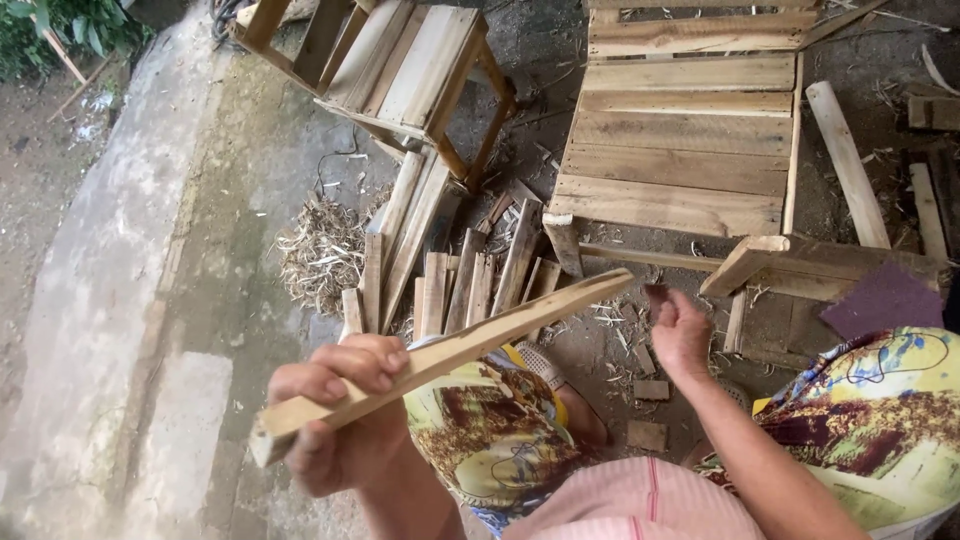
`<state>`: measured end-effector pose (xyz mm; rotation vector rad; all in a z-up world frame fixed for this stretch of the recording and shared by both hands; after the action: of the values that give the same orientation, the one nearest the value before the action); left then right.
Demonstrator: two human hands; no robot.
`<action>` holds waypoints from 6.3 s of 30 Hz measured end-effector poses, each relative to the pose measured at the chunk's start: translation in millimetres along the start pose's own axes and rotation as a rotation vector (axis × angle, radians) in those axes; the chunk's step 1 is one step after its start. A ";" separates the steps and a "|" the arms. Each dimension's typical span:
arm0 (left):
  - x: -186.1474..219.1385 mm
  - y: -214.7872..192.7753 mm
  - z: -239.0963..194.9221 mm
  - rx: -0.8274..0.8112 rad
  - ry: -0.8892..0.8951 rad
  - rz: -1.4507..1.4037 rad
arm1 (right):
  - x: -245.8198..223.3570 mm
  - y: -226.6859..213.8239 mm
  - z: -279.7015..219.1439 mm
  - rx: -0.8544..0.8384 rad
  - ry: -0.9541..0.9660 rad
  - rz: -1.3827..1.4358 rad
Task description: The person sits on the ground and smooths wooden planks using a sanding block. They handle several planks one by one, rubbing the sanding block along the surfaces and edges, then placing the finished pieces into a pile on the floor.
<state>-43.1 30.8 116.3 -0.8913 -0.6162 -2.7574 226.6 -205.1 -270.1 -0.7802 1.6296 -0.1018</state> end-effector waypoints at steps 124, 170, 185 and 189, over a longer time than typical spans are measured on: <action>-163.2 -204.0 -359.0 1.221 -1.761 0.522 | -97.5 -70.1 -53.3 -0.180 -0.461 -0.389; -21.7 -10.6 -86.8 0.546 -1.197 0.082 | -311.6 -45.6 -138.8 -0.281 -1.406 0.339; -59.9 40.1 -122.8 0.252 -1.573 0.167 | -296.1 -60.1 -9.0 -0.020 -1.514 -0.201; -56.1 49.5 -108.7 0.297 -1.474 -0.017 | -306.9 -63.1 -70.9 -0.278 -1.538 0.087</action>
<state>-39.9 -58.9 19.5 -2.6631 -1.0921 -1.4483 191.3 -114.6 36.2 -0.6665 0.1930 0.6574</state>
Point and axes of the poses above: each hand's wrist, its own z-axis towards the middle knuckle, its own y-axis out of the palm, x = y × z, the point moved 5 cm from there along z, towards the middle knuckle, and after that the axes turned 4 degrees about -x, right-handed, at the moved point
